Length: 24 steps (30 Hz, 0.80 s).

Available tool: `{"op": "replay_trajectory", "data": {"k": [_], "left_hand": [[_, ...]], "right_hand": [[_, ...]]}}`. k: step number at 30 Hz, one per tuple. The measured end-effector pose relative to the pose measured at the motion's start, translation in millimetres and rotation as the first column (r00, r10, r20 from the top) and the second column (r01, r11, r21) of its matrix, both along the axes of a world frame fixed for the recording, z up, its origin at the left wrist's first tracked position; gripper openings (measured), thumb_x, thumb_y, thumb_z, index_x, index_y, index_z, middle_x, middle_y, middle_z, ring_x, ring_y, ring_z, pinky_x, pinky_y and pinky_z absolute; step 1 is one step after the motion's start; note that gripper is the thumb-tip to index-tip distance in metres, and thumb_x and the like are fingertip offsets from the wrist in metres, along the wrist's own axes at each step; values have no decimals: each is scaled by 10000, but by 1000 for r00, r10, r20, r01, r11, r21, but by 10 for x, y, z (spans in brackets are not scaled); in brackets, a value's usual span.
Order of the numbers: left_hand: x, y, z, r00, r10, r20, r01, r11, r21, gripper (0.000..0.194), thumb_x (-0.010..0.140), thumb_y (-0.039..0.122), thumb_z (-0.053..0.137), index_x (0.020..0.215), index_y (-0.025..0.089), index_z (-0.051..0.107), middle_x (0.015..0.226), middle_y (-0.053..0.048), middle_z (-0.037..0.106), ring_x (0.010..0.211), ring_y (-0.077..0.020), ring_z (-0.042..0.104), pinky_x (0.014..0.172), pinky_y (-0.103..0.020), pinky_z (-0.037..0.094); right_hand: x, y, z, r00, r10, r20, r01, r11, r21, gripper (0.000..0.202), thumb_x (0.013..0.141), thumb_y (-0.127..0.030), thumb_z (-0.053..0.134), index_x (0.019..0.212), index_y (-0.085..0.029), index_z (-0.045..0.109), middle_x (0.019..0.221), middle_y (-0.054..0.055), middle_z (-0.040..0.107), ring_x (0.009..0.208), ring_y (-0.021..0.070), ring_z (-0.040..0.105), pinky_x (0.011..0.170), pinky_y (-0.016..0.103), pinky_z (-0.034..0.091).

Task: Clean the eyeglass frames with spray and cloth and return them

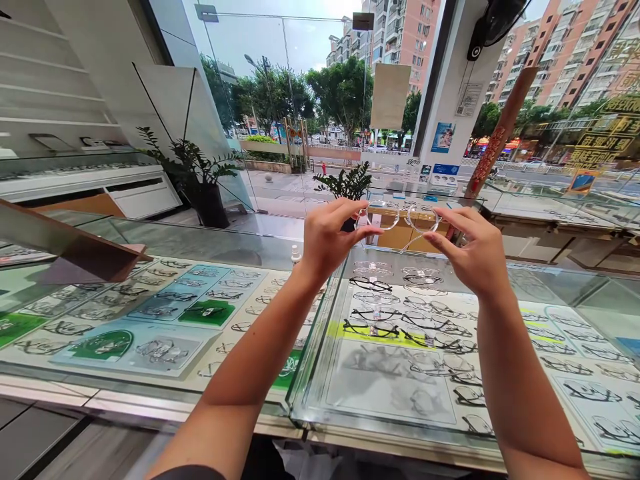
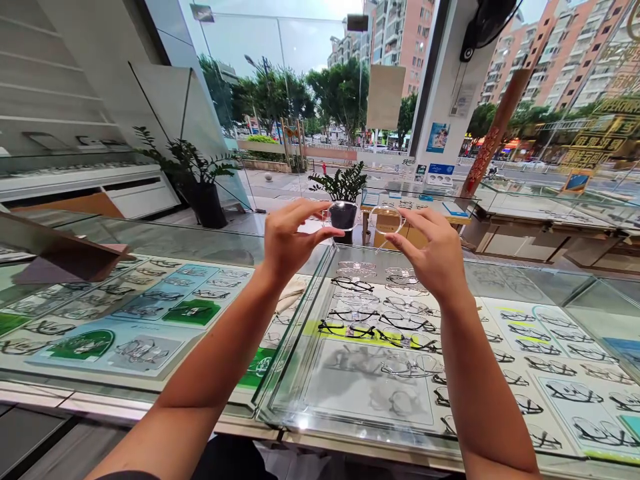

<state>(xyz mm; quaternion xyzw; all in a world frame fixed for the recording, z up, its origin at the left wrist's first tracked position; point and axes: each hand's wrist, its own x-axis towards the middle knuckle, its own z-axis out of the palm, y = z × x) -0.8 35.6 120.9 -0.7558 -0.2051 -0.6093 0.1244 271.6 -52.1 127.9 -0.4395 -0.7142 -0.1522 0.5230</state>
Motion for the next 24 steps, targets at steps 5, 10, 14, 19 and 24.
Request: {"op": "replay_trajectory", "data": {"k": [5,10,14,19,24], "left_hand": [[18,8,17,997,-68,29,69,997,-40,499,906,621,809,1264,276,770,1134,-74,816,967,-198,755,746,-326,602],[76,78,-22,982,-155,107,160,986,-37,525,934,533,818,1393,306,702,1296,-96,763,1163,-237,733,807,-345,641],[147,150,-136,976,-157,154,171,982,-84,651,924,560,818,1485,308,605,1406,-125,715,1291,-277,712,917,-403,663],[251,196,-255,953,-197,229,223,970,-94,624,974,506,780,1517,311,543,1500,-139,666,1370,-280,681,1003,-419,655],[275,173,-261,958,-164,236,168,986,6,619,990,487,767,1526,296,524,1502,-140,661,1363,-263,675,1010,-396,643]], "right_hand": [[-82,29,-27,999,-28,-25,31,993,118,475,976,-604,732,1355,-319,764,1196,100,770,1130,330,725,1035,566,595],[-200,2,-69,997,-62,-51,71,978,197,487,1009,-497,716,1467,-334,695,1286,123,721,1255,378,668,1133,640,538],[-270,-34,-91,994,-84,-67,95,980,172,516,1024,-484,687,1523,-362,644,1348,126,694,1335,406,627,1177,702,499],[-330,-22,-129,989,-142,-39,147,965,216,510,1029,-469,687,1525,-356,645,1358,124,704,1333,398,642,1177,670,525],[-332,75,-189,978,-210,12,193,915,353,513,1053,-397,669,1552,-292,617,1360,131,718,1293,359,683,1136,588,577]]}}
